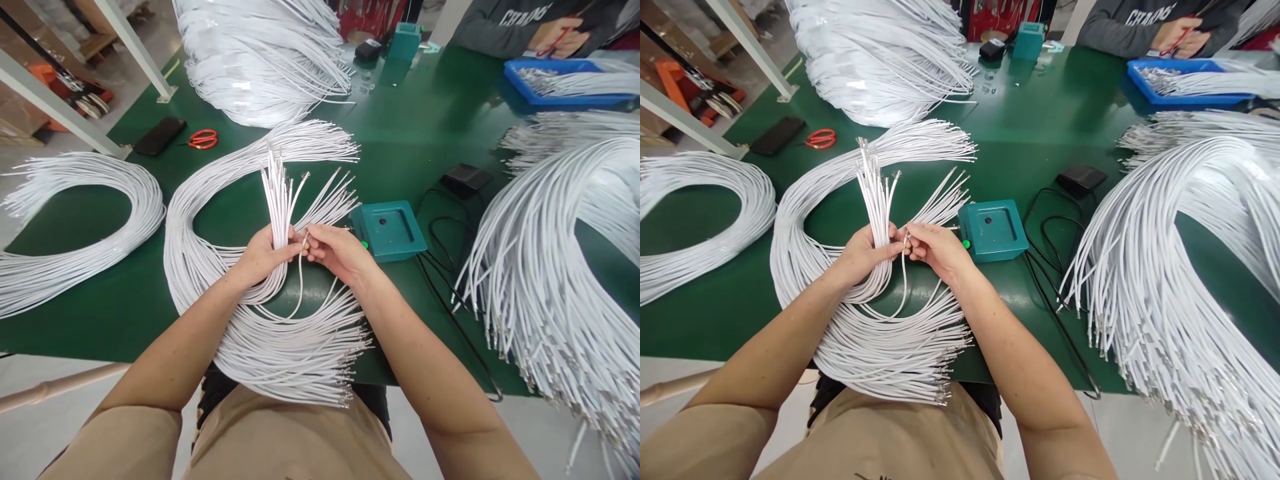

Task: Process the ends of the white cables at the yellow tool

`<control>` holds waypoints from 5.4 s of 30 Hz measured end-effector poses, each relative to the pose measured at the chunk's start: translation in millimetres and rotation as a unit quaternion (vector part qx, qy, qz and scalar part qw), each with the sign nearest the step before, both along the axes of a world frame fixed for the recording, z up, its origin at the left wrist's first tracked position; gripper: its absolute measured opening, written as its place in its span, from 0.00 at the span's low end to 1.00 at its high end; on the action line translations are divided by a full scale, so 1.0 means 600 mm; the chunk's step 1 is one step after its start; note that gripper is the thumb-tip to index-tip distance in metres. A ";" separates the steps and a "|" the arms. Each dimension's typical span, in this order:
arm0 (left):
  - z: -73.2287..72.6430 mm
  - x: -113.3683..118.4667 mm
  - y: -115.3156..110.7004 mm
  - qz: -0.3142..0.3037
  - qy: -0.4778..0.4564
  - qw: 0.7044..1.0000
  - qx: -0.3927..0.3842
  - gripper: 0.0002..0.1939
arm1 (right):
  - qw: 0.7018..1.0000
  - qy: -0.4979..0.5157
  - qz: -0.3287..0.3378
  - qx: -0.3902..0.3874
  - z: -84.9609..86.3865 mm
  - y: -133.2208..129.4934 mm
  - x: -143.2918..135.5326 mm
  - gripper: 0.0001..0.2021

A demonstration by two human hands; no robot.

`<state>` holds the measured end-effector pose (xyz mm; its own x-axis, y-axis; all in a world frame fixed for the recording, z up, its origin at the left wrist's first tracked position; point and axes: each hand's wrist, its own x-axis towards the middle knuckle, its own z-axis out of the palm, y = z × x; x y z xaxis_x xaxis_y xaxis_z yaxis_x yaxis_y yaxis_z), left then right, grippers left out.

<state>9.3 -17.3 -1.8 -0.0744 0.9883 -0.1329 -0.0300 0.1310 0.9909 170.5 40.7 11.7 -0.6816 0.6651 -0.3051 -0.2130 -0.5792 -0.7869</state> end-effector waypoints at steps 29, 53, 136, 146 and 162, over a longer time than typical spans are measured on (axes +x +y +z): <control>-0.013 0.001 0.017 0.014 -0.133 0.989 -0.055 0.23 | 0.466 -0.489 -0.029 0.736 0.003 0.002 0.019 0.11; -0.023 0.012 0.028 0.050 0.141 0.988 -0.030 0.18 | 0.469 -0.518 0.031 0.715 0.004 0.034 0.035 0.10; -0.008 -0.001 0.007 0.013 -0.033 0.999 0.014 0.17 | 0.997 -0.002 -0.076 0.026 -0.007 -0.007 -0.014 0.15; -0.005 0.009 0.002 -0.029 -0.007 1.000 0.006 0.17 | 0.997 -0.036 -0.053 0.034 -0.001 -0.005 -0.011 0.14; -0.010 0.002 0.004 -0.014 -0.064 0.997 0.030 0.19 | 0.994 -0.033 -0.065 0.078 0.003 -0.005 0.000 0.15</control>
<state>10.4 -15.1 -7.8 -0.0325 0.9963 -0.0801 -0.1541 0.0742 0.9853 170.6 37.5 13.4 -0.5683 0.7892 -0.2327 -0.2229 -0.4199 -0.8798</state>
